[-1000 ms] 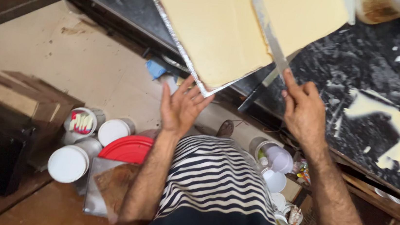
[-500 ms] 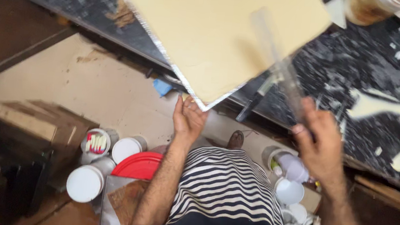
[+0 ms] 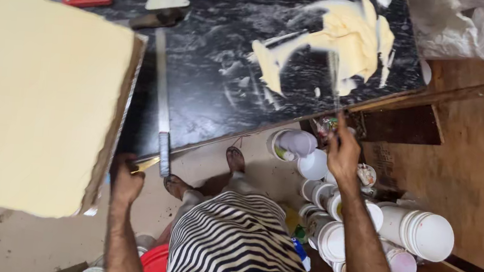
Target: The person applies icing to the sides of a large rectangular cake using a metal spatula.
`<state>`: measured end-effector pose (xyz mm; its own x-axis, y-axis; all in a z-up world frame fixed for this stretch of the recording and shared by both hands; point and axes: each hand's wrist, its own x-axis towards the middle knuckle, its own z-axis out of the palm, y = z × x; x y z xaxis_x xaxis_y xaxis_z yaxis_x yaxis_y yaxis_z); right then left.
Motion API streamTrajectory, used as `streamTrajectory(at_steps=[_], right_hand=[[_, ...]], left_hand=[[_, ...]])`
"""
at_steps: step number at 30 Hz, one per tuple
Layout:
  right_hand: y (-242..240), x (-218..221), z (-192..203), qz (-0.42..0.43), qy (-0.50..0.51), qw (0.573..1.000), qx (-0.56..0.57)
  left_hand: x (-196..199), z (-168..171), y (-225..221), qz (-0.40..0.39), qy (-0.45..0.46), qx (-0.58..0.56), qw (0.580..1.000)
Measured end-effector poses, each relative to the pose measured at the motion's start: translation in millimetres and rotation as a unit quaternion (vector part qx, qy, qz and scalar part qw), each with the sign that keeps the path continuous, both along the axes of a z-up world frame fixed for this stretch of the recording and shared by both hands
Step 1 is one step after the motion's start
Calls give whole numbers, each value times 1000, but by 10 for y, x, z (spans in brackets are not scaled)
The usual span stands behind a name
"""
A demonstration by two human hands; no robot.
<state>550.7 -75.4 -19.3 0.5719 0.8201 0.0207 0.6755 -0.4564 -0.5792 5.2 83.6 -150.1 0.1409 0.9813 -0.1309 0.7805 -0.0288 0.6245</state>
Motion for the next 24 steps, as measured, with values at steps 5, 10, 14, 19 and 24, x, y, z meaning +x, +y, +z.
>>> streamTrajectory(at_steps=[5,10,14,19,24], right_hand=[[787,601,-292,-177,101,979,-30],[1394,1106,-941,-80,-38,996,32],[890,741,-746,43,68,995,-54],[306,64,-556,69,186,975,-100],[420,91,-361,135,-277,896,-319]], left_hand=[[259,235,284,0,141,-94,986],[644,588,314,87,241,-151,955],[657,641,369,100,251,-194,943],[554,563,345,42,269,-155,950],[533,547,347,20,242,-57,968]])
